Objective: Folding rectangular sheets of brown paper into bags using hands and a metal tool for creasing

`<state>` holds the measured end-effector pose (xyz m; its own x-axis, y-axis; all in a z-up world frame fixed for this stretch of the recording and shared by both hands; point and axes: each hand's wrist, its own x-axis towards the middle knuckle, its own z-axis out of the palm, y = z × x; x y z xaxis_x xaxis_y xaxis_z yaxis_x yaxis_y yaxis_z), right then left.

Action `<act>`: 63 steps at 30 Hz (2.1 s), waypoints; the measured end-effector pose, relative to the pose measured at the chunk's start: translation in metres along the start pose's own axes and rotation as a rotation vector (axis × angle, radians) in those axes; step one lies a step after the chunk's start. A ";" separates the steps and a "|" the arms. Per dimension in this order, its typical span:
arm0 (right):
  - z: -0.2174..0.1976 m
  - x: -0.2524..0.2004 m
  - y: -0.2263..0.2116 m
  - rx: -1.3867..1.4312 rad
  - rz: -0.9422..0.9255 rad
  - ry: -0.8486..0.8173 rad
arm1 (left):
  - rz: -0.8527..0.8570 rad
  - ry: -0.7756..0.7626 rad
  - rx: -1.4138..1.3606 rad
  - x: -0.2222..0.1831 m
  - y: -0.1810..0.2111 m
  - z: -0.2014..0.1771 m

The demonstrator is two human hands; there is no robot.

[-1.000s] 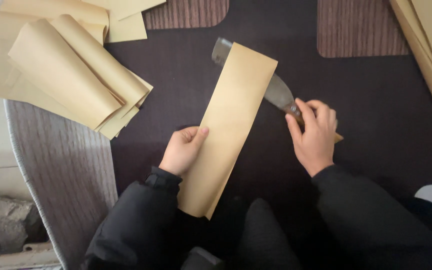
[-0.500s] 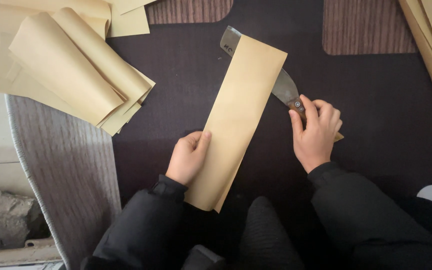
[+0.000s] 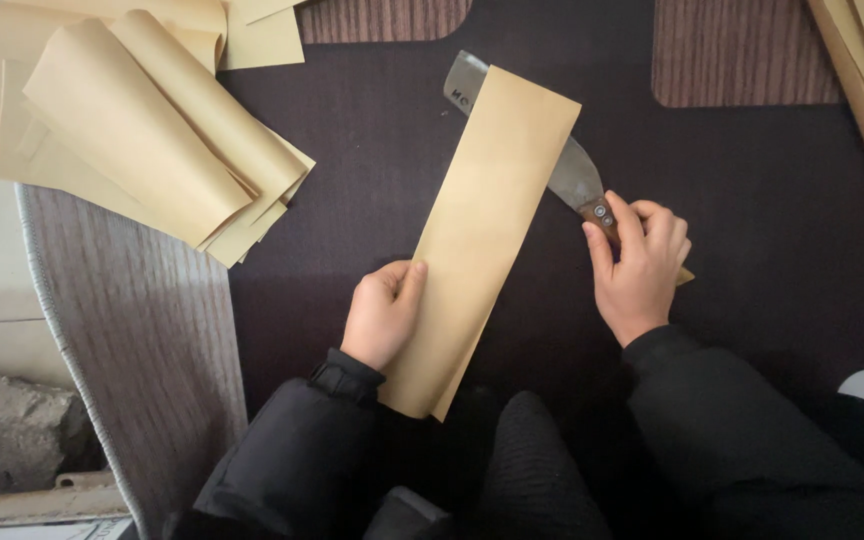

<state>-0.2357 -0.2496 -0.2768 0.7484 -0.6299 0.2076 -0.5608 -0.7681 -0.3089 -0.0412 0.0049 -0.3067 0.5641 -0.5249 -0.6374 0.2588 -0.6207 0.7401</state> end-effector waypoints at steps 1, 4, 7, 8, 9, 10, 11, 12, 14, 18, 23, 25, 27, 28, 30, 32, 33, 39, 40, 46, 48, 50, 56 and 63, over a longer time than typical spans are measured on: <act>0.001 -0.001 0.001 0.001 0.004 0.000 | 0.004 0.001 0.006 0.000 0.001 0.000; 0.003 -0.001 0.003 -0.005 0.001 0.004 | 0.004 0.008 0.023 0.003 -0.006 -0.001; 0.004 0.000 0.002 -0.021 -0.013 0.011 | 0.008 0.017 0.040 0.006 -0.016 -0.003; 0.004 0.000 0.002 -0.032 -0.020 0.016 | 0.017 0.020 0.045 0.008 -0.019 -0.003; 0.004 0.000 0.001 -0.032 -0.020 0.017 | 0.018 0.020 0.045 0.006 -0.015 -0.003; 0.005 0.001 0.000 -0.042 -0.012 0.025 | 0.018 0.023 0.030 0.003 -0.011 -0.003; 0.006 0.001 -0.001 -0.052 -0.004 0.032 | 0.017 0.026 0.015 0.001 -0.007 -0.003; 0.006 0.000 -0.001 -0.051 -0.005 0.031 | 0.017 0.026 0.015 -0.002 -0.002 -0.004; 0.006 0.001 -0.001 -0.067 -0.004 0.028 | 0.025 0.034 0.014 -0.007 0.007 -0.007; 0.011 -0.002 -0.002 -0.092 0.008 0.044 | 0.040 0.039 0.021 -0.008 0.004 -0.007; 0.010 -0.003 -0.008 -0.118 0.019 0.095 | 0.056 0.071 0.009 -0.027 0.034 -0.011; 0.029 -0.010 0.034 -0.139 0.090 0.147 | 0.084 0.067 0.072 -0.043 0.047 -0.020; 0.021 0.003 0.053 -0.153 0.161 0.197 | 0.109 0.068 0.138 -0.053 0.034 -0.027; 0.003 0.018 0.052 -0.143 0.122 0.250 | 0.149 0.098 0.153 -0.056 0.014 -0.029; -0.022 0.033 0.055 -0.147 0.092 0.310 | 0.198 0.113 0.167 -0.057 -0.011 -0.039; -0.039 0.040 0.063 -0.118 -0.091 0.180 | 0.111 0.147 -0.005 -0.059 -0.019 -0.048; -0.036 0.034 0.067 -0.122 -0.097 0.179 | 0.111 0.147 -0.012 -0.056 -0.012 -0.051; -0.026 0.004 0.029 -0.261 0.209 0.046 | 0.517 0.275 0.286 -0.017 0.020 -0.075; -0.025 0.001 0.019 -0.257 0.260 0.066 | 0.529 0.347 0.350 -0.010 0.021 -0.082; -0.018 -0.033 -0.050 -0.092 0.206 0.014 | 0.298 0.545 0.527 -0.014 0.049 -0.115; -0.017 -0.045 -0.080 -0.065 0.154 -0.041 | 0.277 0.572 0.539 -0.012 0.036 -0.118; -0.018 -0.051 -0.110 0.068 0.194 -0.123 | 0.360 0.603 0.429 -0.016 0.035 -0.116; -0.024 -0.054 -0.141 0.368 0.223 -0.271 | 0.452 0.518 0.564 -0.024 0.040 -0.098; -0.064 -0.063 -0.126 0.449 0.244 -0.234 | 0.561 0.467 0.872 -0.027 0.064 -0.036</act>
<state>-0.2349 -0.1207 -0.1915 0.7029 -0.7019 -0.1149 -0.5602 -0.4468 -0.6976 -0.0113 0.0005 -0.2338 0.7125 -0.7015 0.0144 -0.6533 -0.6558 0.3782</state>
